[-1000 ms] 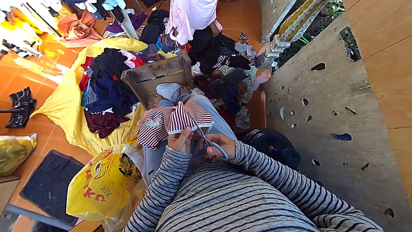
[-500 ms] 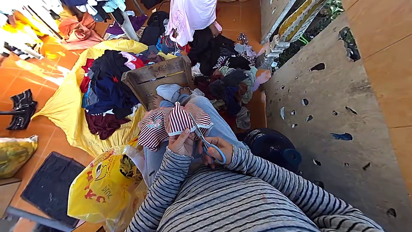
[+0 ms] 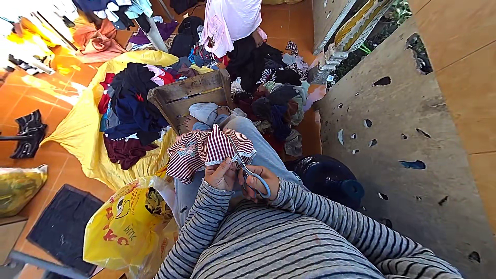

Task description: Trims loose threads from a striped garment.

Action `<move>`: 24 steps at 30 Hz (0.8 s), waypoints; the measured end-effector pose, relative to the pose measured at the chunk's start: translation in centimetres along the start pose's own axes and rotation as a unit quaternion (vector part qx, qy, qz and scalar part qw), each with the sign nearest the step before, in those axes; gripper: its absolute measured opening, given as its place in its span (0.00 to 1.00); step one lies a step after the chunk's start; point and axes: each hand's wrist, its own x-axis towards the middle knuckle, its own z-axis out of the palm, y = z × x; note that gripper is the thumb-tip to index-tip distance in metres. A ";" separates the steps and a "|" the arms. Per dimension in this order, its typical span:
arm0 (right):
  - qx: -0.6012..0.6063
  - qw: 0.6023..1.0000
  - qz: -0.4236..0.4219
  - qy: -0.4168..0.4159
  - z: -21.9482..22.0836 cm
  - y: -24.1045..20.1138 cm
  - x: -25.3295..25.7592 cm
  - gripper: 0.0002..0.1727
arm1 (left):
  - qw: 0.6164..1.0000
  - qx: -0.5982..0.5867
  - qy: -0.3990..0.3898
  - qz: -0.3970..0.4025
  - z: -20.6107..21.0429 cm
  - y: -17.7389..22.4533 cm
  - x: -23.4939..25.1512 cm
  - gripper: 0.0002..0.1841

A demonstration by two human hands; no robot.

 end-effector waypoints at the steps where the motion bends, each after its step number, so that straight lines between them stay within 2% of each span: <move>1: -0.001 1.000 0.001 0.008 0.1 0.1 -0.1 0.22 | 1.000 -0.003 0.003 0.001 0.1 0.0 0.0 0.11; 4: 0.006 1.000 -0.009 0.005 0.0 0.3 -0.1 0.22 | 1.000 -0.002 -0.013 0.002 -0.2 -0.1 0.0 0.11; 11: 0.026 0.999 -0.028 -0.001 -0.5 0.0 0.2 0.28 | 0.990 0.032 -0.128 -0.041 -1.2 0.0 -0.2 0.08; 21: 0.048 0.997 -0.030 0.053 0.0 0.0 0.0 0.24 | 0.992 0.019 -0.120 -0.042 -1.4 -0.3 -0.4 0.11; 24: 0.048 0.997 -0.022 0.055 -0.3 -0.3 0.2 0.28 | 0.992 0.028 -0.115 -0.046 -1.7 -0.2 -0.4 0.14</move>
